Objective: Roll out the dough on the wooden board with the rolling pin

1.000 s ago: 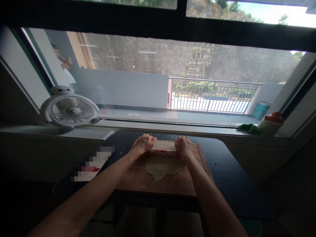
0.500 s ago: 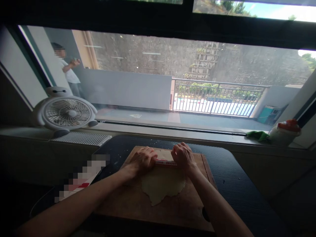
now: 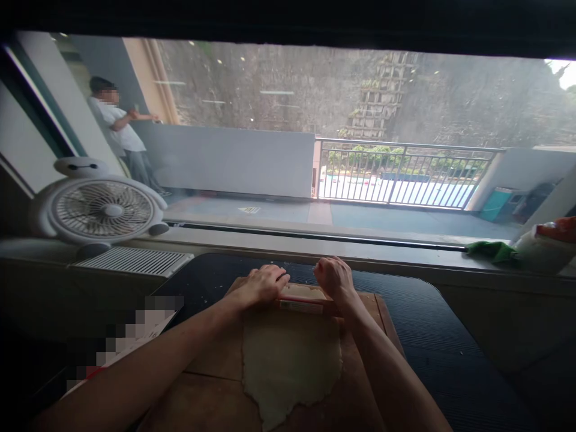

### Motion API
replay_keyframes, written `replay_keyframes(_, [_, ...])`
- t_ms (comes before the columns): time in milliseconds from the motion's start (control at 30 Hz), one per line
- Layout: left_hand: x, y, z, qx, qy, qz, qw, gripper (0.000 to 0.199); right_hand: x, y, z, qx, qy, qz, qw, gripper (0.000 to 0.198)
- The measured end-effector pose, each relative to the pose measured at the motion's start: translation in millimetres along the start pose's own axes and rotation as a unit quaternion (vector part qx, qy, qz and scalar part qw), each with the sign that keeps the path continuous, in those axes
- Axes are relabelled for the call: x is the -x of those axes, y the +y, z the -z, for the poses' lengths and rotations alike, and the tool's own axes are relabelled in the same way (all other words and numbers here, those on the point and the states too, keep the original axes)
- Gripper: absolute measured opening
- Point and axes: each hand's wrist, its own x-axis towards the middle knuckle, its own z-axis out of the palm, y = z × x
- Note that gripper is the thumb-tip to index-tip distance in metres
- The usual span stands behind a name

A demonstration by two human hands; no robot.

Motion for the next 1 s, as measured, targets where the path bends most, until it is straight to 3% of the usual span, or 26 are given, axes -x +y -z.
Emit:
replay_keyframes(200, [-17.1,-1.5,-0.5,-0.005,0.014,0.007,1.000,0.044,-15.7,6.1,-16.5,0.013,-0.048,-0.017,0.999,0.030])
replay_keyframes(433, [-25.3,-0.7,1.5,-0.016,0.096,-0.016,0.995,0.044,-32.1,10.8,-28.9,0.026,-0.079,-0.036,0.996,0.034])
replay_keyframes(767, [-47.7,-4.4,1.1,-0.053,0.052,0.010,0.997,0.047,-46.8,16.5,-32.0,0.026,-0.070,-0.034,0.997,0.033])
replay_keyframes(1000, [-23.4,-0.7,2.0,-0.043,0.012,0.009,0.999,0.044,-16.6,7.7,-16.1,-0.005,-0.055,-0.012,0.998,0.033])
